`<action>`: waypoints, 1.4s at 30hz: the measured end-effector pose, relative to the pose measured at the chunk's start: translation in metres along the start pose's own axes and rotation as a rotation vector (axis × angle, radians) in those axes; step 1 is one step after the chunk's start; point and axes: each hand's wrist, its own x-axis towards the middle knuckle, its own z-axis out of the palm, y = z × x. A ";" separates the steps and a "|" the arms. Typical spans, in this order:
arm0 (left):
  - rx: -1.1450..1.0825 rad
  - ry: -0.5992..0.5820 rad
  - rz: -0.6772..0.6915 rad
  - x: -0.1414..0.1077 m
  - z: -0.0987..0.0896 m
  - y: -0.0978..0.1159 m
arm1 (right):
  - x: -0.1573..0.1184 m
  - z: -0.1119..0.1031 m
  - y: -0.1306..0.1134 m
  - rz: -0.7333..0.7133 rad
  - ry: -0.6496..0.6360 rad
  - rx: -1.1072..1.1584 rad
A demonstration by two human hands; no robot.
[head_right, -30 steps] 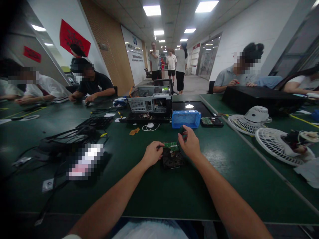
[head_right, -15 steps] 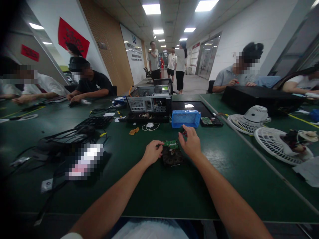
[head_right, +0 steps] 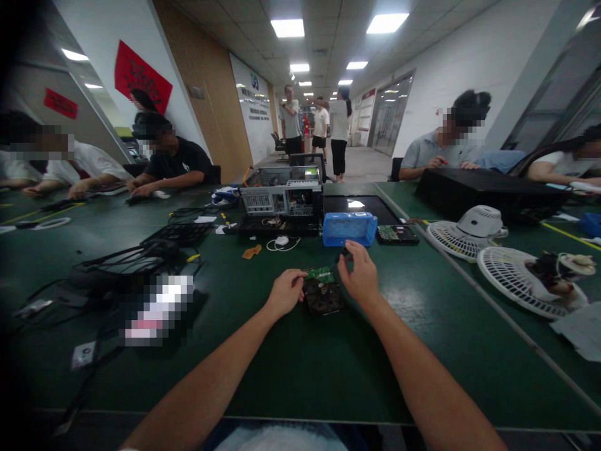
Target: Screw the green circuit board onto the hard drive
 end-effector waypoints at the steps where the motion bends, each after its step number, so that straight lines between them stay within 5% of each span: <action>1: 0.003 -0.009 -0.006 0.000 0.000 0.000 | 0.000 0.000 -0.001 0.003 0.002 -0.004; 17: 0.005 -0.010 0.030 -0.002 0.000 0.005 | 0.003 -0.004 -0.008 0.018 -0.058 0.040; 42: 0.082 -0.013 0.023 -0.003 0.000 0.003 | -0.002 0.006 -0.001 0.009 0.063 -0.031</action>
